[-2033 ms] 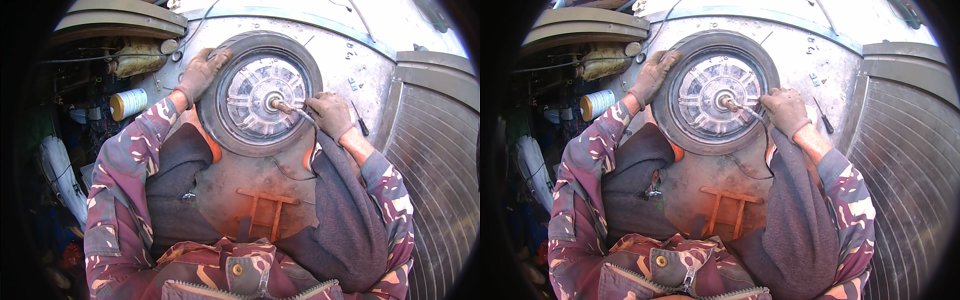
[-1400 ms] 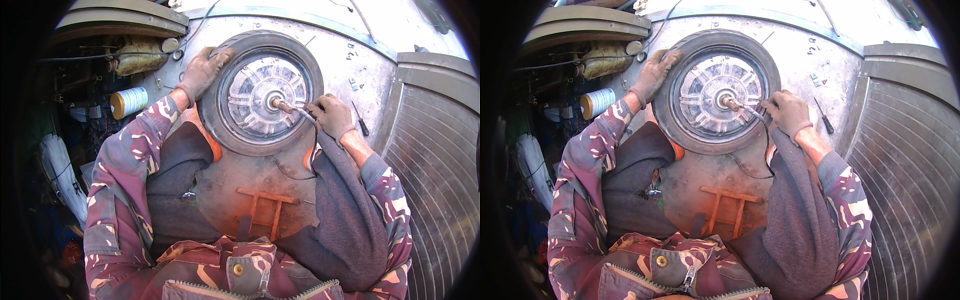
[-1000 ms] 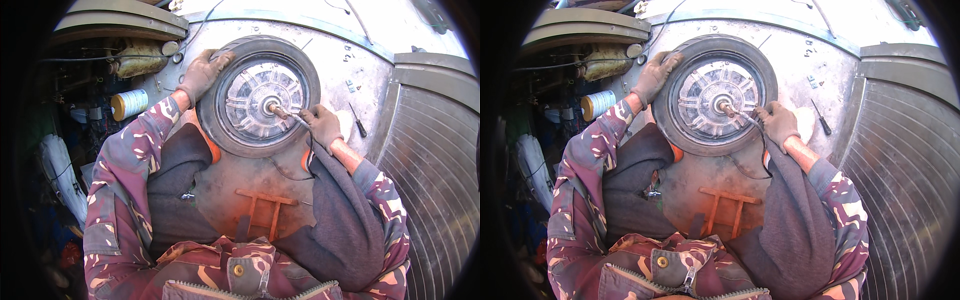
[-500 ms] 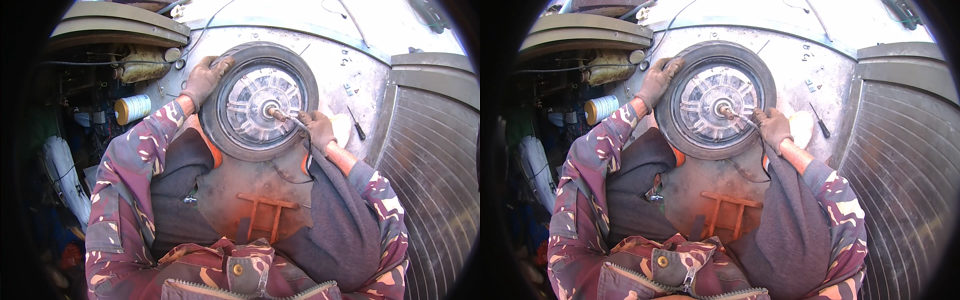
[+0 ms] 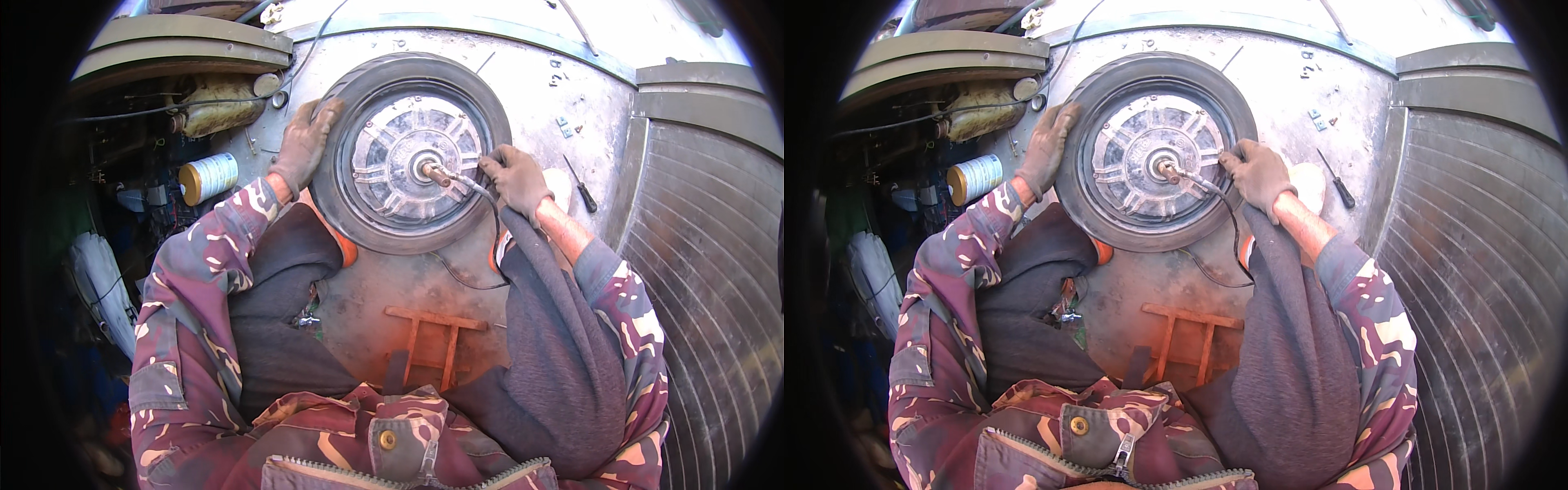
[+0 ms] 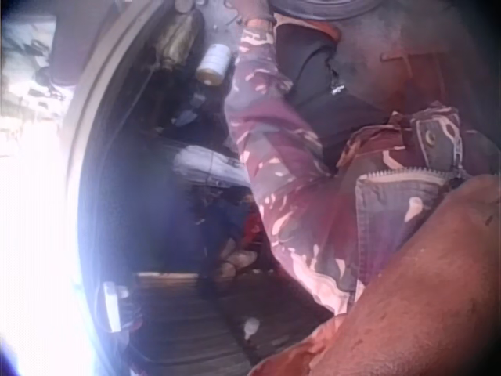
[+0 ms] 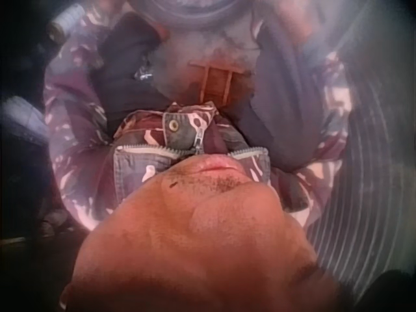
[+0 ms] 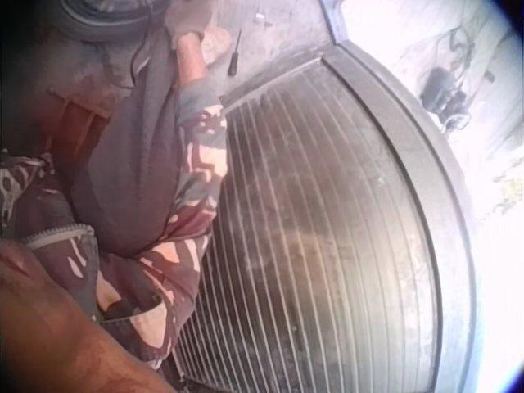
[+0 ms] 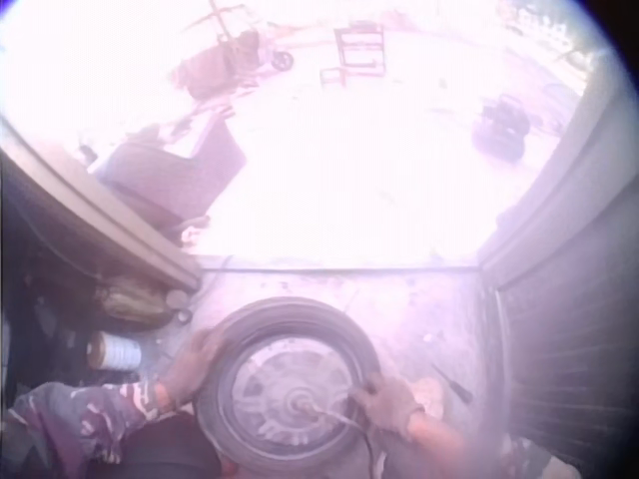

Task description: The person uses a tire iron to pry the bead of a bicycle tire off the rim. They work around the circumference, gradually releasing the tire from the rim. The tire is eventually removed from the rim.

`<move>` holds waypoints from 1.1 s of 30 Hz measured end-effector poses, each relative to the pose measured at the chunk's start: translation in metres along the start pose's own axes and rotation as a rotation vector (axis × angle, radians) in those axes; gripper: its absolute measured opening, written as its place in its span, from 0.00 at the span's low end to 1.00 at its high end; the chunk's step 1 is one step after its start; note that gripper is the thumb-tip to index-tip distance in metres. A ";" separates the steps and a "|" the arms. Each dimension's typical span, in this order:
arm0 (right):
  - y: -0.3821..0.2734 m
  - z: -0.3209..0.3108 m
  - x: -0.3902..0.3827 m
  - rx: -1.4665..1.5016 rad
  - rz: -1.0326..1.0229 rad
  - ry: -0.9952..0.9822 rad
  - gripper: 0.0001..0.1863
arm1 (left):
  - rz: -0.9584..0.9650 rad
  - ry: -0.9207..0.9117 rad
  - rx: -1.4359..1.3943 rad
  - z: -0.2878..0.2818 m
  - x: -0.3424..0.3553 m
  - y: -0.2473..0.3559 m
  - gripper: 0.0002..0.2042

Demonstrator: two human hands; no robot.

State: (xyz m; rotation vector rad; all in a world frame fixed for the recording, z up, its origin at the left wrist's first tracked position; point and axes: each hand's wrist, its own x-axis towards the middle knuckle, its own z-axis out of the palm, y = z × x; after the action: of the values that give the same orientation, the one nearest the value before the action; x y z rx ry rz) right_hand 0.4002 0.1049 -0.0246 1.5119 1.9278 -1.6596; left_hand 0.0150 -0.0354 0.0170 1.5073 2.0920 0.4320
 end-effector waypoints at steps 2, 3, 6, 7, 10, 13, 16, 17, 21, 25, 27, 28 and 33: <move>-0.006 -0.005 0.010 -0.112 -0.082 0.050 0.21 | -0.011 0.043 0.091 0.005 -0.016 0.000 0.21; -0.008 -0.009 0.014 -0.126 -0.111 0.034 0.21 | -0.032 0.046 0.155 0.007 -0.022 0.000 0.20; -0.012 -0.017 0.024 -0.196 -0.114 -0.018 0.21 | -0.162 0.079 -0.008 0.012 -0.039 0.001 0.22; -0.012 -0.019 0.024 -0.186 -0.121 -0.018 0.21 | -0.214 0.082 -0.032 0.014 -0.040 0.002 0.22; -0.009 -0.017 0.021 -0.170 -0.108 -0.023 0.21 | -0.124 0.019 0.000 0.006 -0.037 0.000 0.22; -0.008 -0.015 0.018 -0.145 -0.078 0.035 0.21 | 0.132 -0.041 0.165 -0.006 -0.019 -0.003 0.20; -0.008 -0.017 0.015 -0.140 -0.071 0.027 0.20 | 0.299 -0.030 0.286 -0.013 0.009 -0.004 0.20; -0.008 -0.018 0.016 -0.142 -0.060 0.029 0.19 | 0.191 -0.071 0.177 -0.013 0.016 -0.003 0.22; -0.007 -0.014 0.018 -0.172 -0.083 0.102 0.19 | -0.003 -0.109 -0.025 -0.014 0.032 0.002 0.28; 0.004 -0.021 0.018 -0.181 -0.186 0.237 0.18 | 0.004 -0.105 0.003 -0.013 0.036 0.002 0.25; 0.012 -0.028 0.015 -0.156 -0.194 0.211 0.18 | 0.000 -0.117 0.060 -0.012 0.036 0.000 0.22; 0.015 -0.030 0.010 -0.124 -0.175 0.145 0.18 | 0.010 -0.123 0.084 -0.012 0.037 -0.001 0.22; 0.022 -0.011 -0.018 -0.120 -0.187 -0.105 0.13 | 0.020 -0.068 -0.039 -0.010 0.037 -0.004 0.27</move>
State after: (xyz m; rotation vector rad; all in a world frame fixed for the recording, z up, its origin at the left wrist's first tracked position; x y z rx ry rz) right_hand 0.4307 0.1007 -0.0219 1.2096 2.1247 -1.6254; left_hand -0.0032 -0.0009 0.0148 1.5016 2.0064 0.4203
